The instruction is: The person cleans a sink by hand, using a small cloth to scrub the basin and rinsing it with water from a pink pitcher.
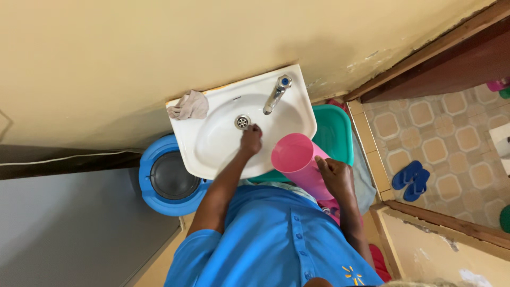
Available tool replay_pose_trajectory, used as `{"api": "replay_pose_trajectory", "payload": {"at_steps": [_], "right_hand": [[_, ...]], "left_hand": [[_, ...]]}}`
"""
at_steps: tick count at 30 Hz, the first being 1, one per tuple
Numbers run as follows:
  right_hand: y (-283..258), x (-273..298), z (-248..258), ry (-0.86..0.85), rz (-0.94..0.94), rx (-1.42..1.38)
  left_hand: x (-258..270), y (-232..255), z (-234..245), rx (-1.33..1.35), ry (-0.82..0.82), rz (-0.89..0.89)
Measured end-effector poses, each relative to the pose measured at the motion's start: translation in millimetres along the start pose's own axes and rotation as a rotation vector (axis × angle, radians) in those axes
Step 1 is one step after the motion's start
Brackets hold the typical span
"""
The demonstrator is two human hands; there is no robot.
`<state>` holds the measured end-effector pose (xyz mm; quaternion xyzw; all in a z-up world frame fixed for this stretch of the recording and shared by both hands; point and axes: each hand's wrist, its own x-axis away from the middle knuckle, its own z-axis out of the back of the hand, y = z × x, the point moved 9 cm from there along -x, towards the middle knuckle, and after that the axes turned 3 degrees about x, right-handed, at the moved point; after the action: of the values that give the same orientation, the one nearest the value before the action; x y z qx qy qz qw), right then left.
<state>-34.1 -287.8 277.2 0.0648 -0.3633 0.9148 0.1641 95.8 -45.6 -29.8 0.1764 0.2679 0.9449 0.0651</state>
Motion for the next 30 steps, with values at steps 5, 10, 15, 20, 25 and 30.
{"api": "replay_pose_trajectory", "payload": {"at_steps": [5,10,15,20,25,30], "right_hand": [[-6,1,5,0.019,0.037,0.004],[6,2,2,-0.023,-0.065,0.005],[5,2,-2,-0.006,-0.023,0.014],[6,-1,-6,-0.030,-0.031,0.018],[1,0,-5,-0.023,-0.025,-0.032],[-2,1,-8,-0.017,0.017,-0.036]], "left_hand": [[16,40,-26,0.094,-0.065,-0.165],[23,-1,16,0.108,0.130,-0.241],[10,12,1,0.068,0.062,-0.203],[18,64,-31,0.242,-0.024,-0.362],[35,4,18,-0.021,0.194,-0.418],[4,-15,11,-0.021,0.074,-0.121]]}}
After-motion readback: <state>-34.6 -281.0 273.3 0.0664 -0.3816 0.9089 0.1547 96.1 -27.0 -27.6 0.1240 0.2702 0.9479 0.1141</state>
